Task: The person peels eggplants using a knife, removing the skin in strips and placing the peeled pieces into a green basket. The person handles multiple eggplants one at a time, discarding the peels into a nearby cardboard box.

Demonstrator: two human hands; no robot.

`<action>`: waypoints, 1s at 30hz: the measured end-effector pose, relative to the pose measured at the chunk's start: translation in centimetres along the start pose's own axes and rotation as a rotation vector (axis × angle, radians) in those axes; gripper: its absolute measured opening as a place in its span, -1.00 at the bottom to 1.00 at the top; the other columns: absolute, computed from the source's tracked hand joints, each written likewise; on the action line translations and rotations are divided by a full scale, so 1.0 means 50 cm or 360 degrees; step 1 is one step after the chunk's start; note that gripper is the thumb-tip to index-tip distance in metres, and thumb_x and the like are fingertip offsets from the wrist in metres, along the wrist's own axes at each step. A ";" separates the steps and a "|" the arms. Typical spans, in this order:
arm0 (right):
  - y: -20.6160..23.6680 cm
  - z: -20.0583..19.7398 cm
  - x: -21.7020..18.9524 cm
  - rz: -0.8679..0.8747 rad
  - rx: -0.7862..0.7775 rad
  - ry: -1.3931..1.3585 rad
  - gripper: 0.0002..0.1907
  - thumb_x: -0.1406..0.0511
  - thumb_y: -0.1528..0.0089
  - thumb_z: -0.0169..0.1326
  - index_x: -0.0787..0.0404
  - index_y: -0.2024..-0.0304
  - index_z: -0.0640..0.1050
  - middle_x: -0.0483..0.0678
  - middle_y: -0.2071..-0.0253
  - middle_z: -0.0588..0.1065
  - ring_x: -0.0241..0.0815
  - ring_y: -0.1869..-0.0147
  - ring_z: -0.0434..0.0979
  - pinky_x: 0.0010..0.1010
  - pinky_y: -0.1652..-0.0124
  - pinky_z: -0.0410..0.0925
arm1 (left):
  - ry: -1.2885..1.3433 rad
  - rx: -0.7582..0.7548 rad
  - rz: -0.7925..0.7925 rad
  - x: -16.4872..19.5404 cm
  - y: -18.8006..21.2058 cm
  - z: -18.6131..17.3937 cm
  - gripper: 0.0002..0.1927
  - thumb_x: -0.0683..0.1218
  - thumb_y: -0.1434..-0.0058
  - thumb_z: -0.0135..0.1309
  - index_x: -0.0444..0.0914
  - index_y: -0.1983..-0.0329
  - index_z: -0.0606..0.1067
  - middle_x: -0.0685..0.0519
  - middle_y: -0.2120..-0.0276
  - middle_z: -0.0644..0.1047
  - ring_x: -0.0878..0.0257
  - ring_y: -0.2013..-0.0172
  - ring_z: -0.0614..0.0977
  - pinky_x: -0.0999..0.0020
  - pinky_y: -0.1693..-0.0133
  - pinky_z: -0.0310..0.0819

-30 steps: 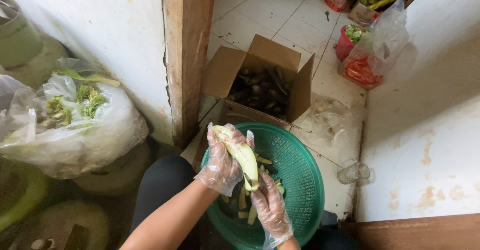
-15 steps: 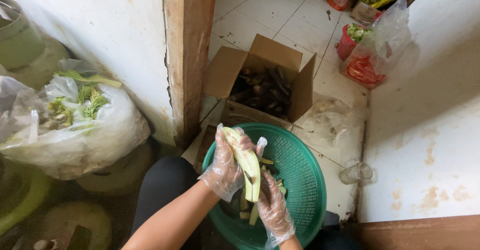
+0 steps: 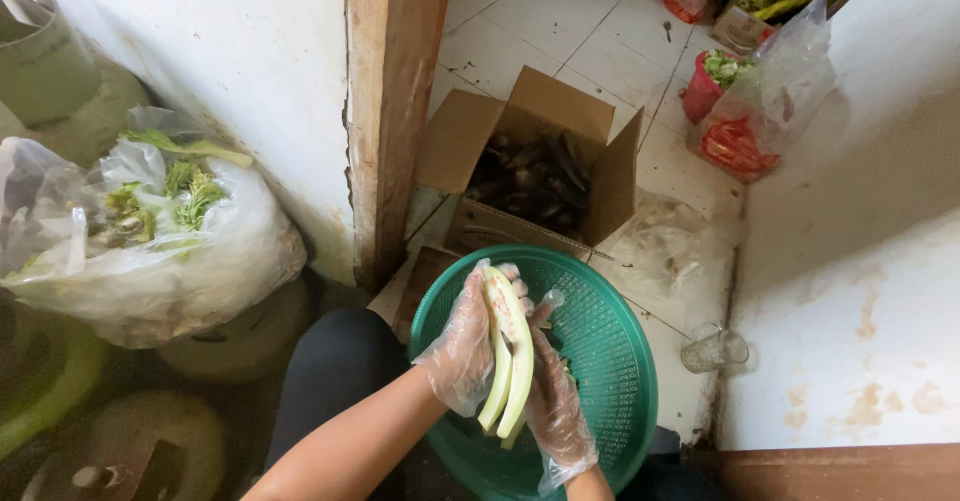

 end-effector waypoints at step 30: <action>0.006 -0.033 0.065 -0.0139 0.0039 0.0241 -0.51 0.42 -0.34 -0.06 0.24 -0.35 0.31 0.15 -0.27 0.49 0.02 -0.29 0.57 -0.19 -0.20 0.43 | -0.0426 -0.0005 -0.0141 -0.020 0.020 0.001 -0.76 0.09 -0.45 -0.26 -0.10 0.17 0.36 0.06 0.45 0.44 0.14 0.19 0.64 0.22 0.13 0.59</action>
Point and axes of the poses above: each hand's wrist, its own y-axis away from the middle knuckle, its own z-axis out of the palm, x = y × z, the point moved 1 cm from there along -y, towards the middle knuckle
